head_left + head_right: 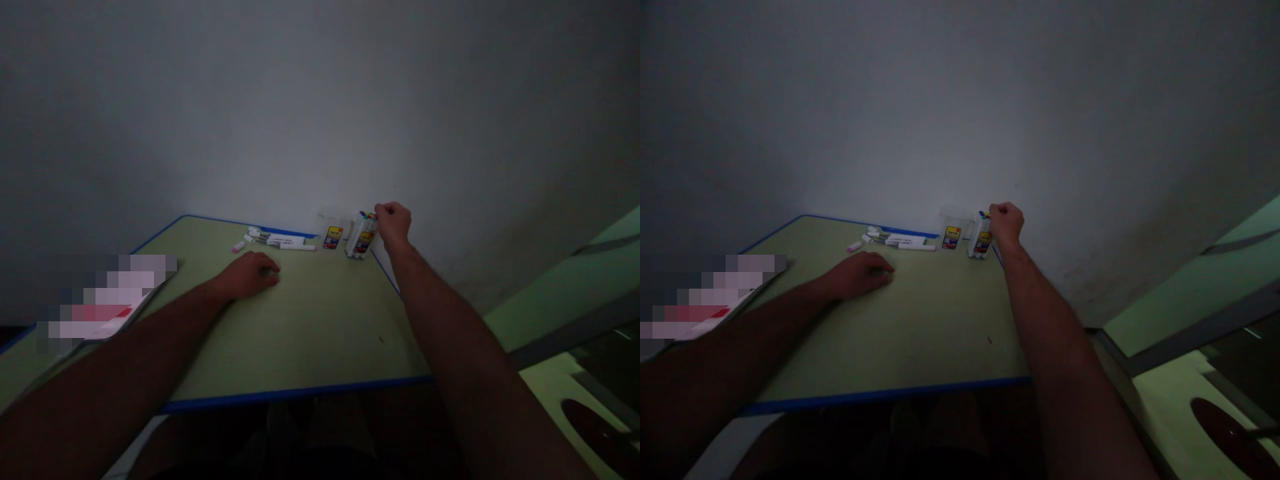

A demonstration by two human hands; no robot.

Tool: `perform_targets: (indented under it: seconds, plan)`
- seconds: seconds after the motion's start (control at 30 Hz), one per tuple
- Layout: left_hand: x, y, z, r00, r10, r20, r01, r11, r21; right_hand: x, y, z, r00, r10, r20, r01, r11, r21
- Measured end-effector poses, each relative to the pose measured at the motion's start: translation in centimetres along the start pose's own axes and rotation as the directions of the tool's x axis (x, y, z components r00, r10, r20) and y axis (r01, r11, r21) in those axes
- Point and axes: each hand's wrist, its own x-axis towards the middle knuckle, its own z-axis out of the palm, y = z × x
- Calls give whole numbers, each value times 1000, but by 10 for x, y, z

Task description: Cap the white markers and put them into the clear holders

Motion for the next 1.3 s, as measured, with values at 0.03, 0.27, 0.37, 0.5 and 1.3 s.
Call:
perform_targets:
  seconds: [0.03, 0.27, 0.37, 0.5, 1.3]
  plan:
    - [0, -1, 0, 1000, -1, 0, 1, 1000, -2, -9, -3, 4, 1000, -5, 12, 5, 999, 33]
    - [-1, -1, -2, 999, -35, 7, 35, 999, -18, -83, -25, 41, 974, -56, 219, 34, 994, 105]
    - [-2, 1, -4, 998, -63, 4, 63, 998, -12, -103, -29, 57, 932, -104, 347, 110, 994, 3]
    - [-3, 3, -5, 998, -58, -7, 58, 998, -3, -117, -29, 75, 828, -152, 539, 231, 970, -81]
    - [-7, -31, -23, 779, -546, -309, 565, 824, -32, -148, -16, 82, 651, -302, 696, 527, 840, -130]
